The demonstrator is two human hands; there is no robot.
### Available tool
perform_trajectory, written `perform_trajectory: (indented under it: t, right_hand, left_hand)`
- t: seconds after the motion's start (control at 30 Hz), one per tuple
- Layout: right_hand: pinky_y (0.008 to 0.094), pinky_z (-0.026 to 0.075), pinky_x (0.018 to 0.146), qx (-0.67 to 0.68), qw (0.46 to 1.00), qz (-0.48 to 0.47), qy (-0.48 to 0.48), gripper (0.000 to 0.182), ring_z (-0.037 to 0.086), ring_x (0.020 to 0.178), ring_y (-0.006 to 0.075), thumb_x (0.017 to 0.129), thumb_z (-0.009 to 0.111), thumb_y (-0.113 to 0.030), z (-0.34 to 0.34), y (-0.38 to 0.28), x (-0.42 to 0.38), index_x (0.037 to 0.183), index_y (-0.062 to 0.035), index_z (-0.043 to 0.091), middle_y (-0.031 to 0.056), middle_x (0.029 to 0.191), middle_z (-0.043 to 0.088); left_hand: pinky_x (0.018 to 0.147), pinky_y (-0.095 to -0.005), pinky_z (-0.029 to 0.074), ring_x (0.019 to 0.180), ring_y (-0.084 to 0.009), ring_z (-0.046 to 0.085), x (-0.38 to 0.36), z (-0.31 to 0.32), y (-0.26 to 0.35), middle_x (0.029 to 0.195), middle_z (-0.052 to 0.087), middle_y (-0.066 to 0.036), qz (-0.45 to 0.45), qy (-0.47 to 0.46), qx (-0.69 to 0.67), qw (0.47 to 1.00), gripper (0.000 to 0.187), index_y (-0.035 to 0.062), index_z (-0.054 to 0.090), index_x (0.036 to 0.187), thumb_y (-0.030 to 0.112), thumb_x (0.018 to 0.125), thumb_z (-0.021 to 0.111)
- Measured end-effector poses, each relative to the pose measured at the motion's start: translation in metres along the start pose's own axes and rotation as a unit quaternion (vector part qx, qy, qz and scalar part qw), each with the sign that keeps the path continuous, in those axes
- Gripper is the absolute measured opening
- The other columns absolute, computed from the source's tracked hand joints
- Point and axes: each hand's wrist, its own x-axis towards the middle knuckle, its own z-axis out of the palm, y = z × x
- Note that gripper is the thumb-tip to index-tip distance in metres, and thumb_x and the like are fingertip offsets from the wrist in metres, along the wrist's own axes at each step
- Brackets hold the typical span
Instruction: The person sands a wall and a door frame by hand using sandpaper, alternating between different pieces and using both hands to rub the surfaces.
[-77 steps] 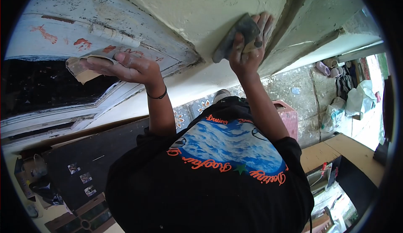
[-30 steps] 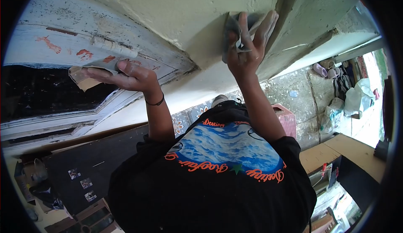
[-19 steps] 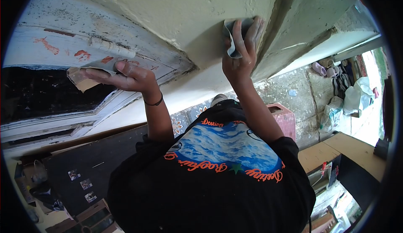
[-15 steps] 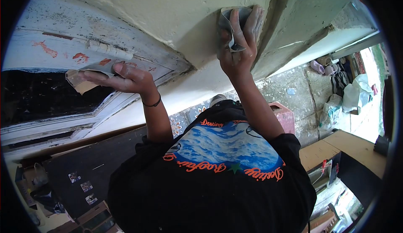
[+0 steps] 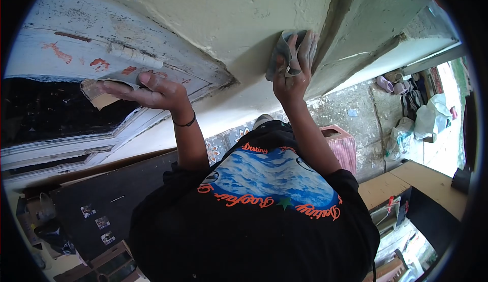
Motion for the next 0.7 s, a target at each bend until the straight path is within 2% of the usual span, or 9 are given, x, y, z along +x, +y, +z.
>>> perform_trajectory:
  t: [0.07,0.23,0.3,0.47,0.5,0.53,0.6,0.63,0.7]
  right_hand:
    - [0.0527,0.023,0.104,-0.011,1.0,0.021,-0.015,0.048,0.029,0.127,0.0473,0.075,0.058,-0.006,0.001,0.004,-0.008,0.122,-0.0003,0.052,0.0277,0.135,0.036]
    - [0.0516,0.024,0.104,-0.024,0.999,-0.021,-0.004,0.05,0.029,0.128,0.045,0.074,0.058,-0.006,-0.001,-0.012,0.03,0.122,0.005,0.048,0.0268,0.134,0.037]
    - [0.0512,0.024,0.104,-0.016,0.999,-0.028,0.003,0.05,0.029,0.128,0.0449,0.074,0.058,-0.006,0.001,-0.008,0.026,0.122,0.0054,0.048,0.0268,0.134,0.037]
    - [0.0513,0.023,0.105,-0.025,0.998,-0.033,-0.046,0.053,0.028,0.129,0.0451,0.071,0.054,-0.001,0.0,0.017,-0.008,0.123,0.0064,0.047,0.0271,0.135,0.036]
    - [0.0514,0.024,0.105,-0.003,0.999,-0.042,-0.004,0.057,0.027,0.129,0.0449,0.068,0.053,0.0,0.005,0.012,0.004,0.124,0.0053,0.047,0.0271,0.136,0.035]
    - [0.0514,0.024,0.105,-0.004,0.999,-0.039,-0.004,0.057,0.027,0.129,0.0449,0.068,0.053,0.0,0.004,0.005,0.017,0.124,0.0053,0.047,0.0271,0.136,0.035]
    - [0.0515,0.025,0.104,0.009,0.999,-0.053,0.001,0.055,0.028,0.129,0.0452,0.071,0.054,-0.002,0.001,-0.006,0.042,0.125,0.0045,0.046,0.0271,0.136,0.036]
    - [0.0524,0.026,0.103,-0.006,0.997,-0.072,0.034,0.053,0.029,0.128,0.0458,0.074,0.055,-0.005,0.005,-0.006,0.048,0.126,0.0042,0.045,0.027,0.135,0.036]
    - [0.0529,0.026,0.103,-0.009,0.998,-0.062,0.021,0.052,0.03,0.128,0.046,0.075,0.055,-0.006,0.005,-0.001,0.034,0.126,0.004,0.045,0.0269,0.135,0.036]
  left_hand:
    - [0.103,-0.0413,0.032,0.131,-0.0379,0.024,0.0,0.001,0.0,0.142,0.007,-0.031,0.003,0.0,-0.007,1.0,0.067,-0.0049,-0.001,0.14,0.031,0.095,0.034]
    - [0.103,-0.0416,0.032,0.131,-0.0374,0.023,0.002,0.002,0.002,0.143,0.007,-0.03,0.012,0.003,-0.009,1.0,0.066,-0.0048,0.0,0.14,0.03,0.095,0.034]
    - [0.108,-0.0481,0.018,0.135,-0.0397,0.007,0.001,0.002,0.003,0.143,0.003,-0.029,-0.021,0.004,-0.043,0.999,0.068,-0.0035,0.003,0.141,0.036,0.095,0.034]
    - [0.108,-0.0486,0.019,0.135,-0.0398,0.007,0.001,0.002,0.004,0.143,0.003,-0.029,-0.025,0.008,-0.053,0.998,0.067,-0.0035,0.003,0.141,0.035,0.095,0.033]
    - [0.108,-0.0487,0.019,0.135,-0.0398,0.007,0.001,0.003,0.004,0.143,0.003,-0.03,-0.018,0.005,-0.058,0.998,0.067,-0.0035,0.003,0.141,0.035,0.095,0.034]
    - [0.108,-0.0487,0.019,0.135,-0.0398,0.007,0.001,0.002,0.003,0.143,0.003,-0.03,-0.017,0.002,-0.059,0.998,0.067,-0.0035,0.003,0.141,0.035,0.095,0.034]
    - [0.107,-0.0486,0.02,0.135,-0.0399,0.007,0.0,0.001,0.002,0.143,0.003,-0.03,-0.023,-0.004,-0.021,1.0,0.067,-0.003,0.002,0.141,0.034,0.095,0.034]
    - [0.107,-0.0486,0.02,0.135,-0.0399,0.007,0.001,0.001,0.002,0.143,0.003,-0.03,-0.022,-0.004,-0.02,1.0,0.067,-0.003,0.002,0.141,0.034,0.095,0.034]
    - [0.107,-0.0488,0.021,0.135,-0.0402,0.008,0.003,0.002,0.004,0.143,0.002,-0.03,-0.005,-0.004,-0.049,0.999,0.067,-0.003,0.002,0.141,0.034,0.095,0.033]
